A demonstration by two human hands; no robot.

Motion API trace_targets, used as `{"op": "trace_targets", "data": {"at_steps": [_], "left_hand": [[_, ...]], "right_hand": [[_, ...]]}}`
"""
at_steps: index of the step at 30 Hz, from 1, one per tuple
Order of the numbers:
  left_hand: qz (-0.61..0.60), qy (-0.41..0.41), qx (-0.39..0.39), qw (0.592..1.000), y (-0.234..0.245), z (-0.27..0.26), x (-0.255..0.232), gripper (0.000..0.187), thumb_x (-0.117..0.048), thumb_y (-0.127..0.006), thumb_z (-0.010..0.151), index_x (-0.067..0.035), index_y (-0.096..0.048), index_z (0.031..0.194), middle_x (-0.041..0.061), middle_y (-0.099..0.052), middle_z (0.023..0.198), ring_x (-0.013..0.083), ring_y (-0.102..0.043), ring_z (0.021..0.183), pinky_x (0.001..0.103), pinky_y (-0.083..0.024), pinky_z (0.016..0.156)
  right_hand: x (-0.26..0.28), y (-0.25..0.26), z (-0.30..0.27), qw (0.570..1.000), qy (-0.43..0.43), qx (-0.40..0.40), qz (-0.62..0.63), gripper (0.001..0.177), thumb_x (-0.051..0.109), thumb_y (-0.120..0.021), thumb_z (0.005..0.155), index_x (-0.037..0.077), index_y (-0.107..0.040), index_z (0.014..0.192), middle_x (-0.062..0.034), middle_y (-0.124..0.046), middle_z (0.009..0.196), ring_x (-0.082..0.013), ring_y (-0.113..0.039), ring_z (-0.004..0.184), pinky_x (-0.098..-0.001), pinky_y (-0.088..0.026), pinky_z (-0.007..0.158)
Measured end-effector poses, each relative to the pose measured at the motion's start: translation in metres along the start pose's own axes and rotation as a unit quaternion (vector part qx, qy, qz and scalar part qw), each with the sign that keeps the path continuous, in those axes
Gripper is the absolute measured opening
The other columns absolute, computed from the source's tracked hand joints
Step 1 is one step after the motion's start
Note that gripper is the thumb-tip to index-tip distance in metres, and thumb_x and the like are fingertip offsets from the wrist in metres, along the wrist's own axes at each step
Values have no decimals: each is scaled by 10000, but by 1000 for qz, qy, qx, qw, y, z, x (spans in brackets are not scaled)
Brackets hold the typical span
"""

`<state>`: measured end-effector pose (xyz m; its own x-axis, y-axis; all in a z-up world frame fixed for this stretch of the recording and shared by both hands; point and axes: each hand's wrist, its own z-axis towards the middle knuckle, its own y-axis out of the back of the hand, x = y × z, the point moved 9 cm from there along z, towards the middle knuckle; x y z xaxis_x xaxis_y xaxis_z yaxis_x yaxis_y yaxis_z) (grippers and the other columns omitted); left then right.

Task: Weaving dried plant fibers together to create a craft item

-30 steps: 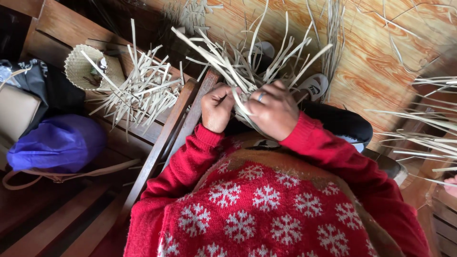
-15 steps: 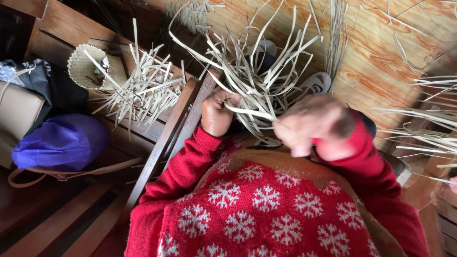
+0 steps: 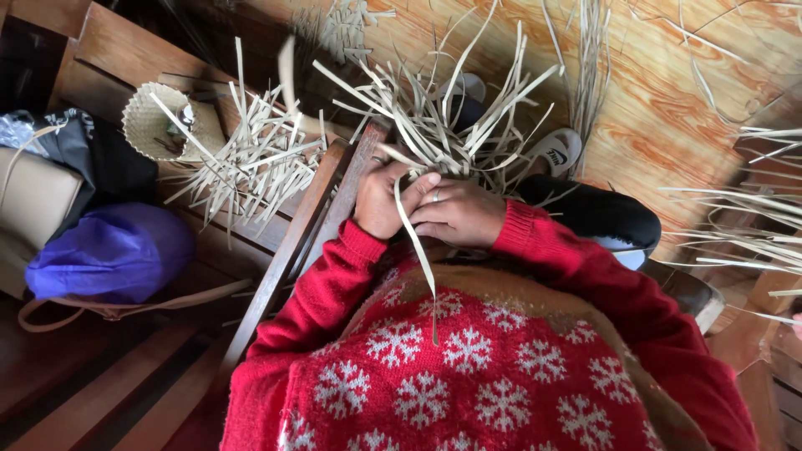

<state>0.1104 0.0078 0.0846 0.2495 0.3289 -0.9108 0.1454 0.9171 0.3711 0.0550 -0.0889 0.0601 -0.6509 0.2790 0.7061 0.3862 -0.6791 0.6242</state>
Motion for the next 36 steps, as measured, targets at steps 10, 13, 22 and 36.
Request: {"op": "trace_targets", "data": {"at_steps": [10, 13, 22, 36], "left_hand": [[-129, -44, 109, 985, -38, -5, 21, 172, -116, -807, 861, 36, -726, 860, 231, -732, 827, 379, -732, 850, 481, -568, 751], [-225, 54, 143, 962, -57, -7, 57, 186, -132, -775, 911, -29, -727, 763, 117, -687, 677, 133, -627, 678, 344, -537, 681], [-392, 324, -20, 861, -59, -26, 123, 314, -248, -762, 895, -18, -642, 718, 76, -559, 553, 139, -590, 416, 205, -503, 395], [-266, 186, 85, 942, -79, -12, 51, 211, -161, -822, 889, -51, -783, 1065, 90, -774, 1004, 172, -657, 1001, 460, -500, 1024]], "right_hand": [[-39, -65, -48, 987, 1, 73, -145, 200, 408, -587, 991, 264, -670, 880, 30, -670, 776, -191, -698, 746, -337, -598, 669], [-32, -48, -40, 982, -6, 77, -172, 252, 440, -556, 988, 260, -612, 820, 43, -644, 727, -183, -695, 710, -338, -593, 616], [-39, -10, -45, 984, -50, 75, -157, 228, 436, -565, 979, 257, -656, 871, 55, -649, 810, -190, -697, 720, -325, -587, 601], [-77, 76, -10, 953, -278, 42, -116, 190, 287, -673, 976, 153, -738, 858, -62, -672, 846, -279, -683, 891, -415, -544, 795]]}}
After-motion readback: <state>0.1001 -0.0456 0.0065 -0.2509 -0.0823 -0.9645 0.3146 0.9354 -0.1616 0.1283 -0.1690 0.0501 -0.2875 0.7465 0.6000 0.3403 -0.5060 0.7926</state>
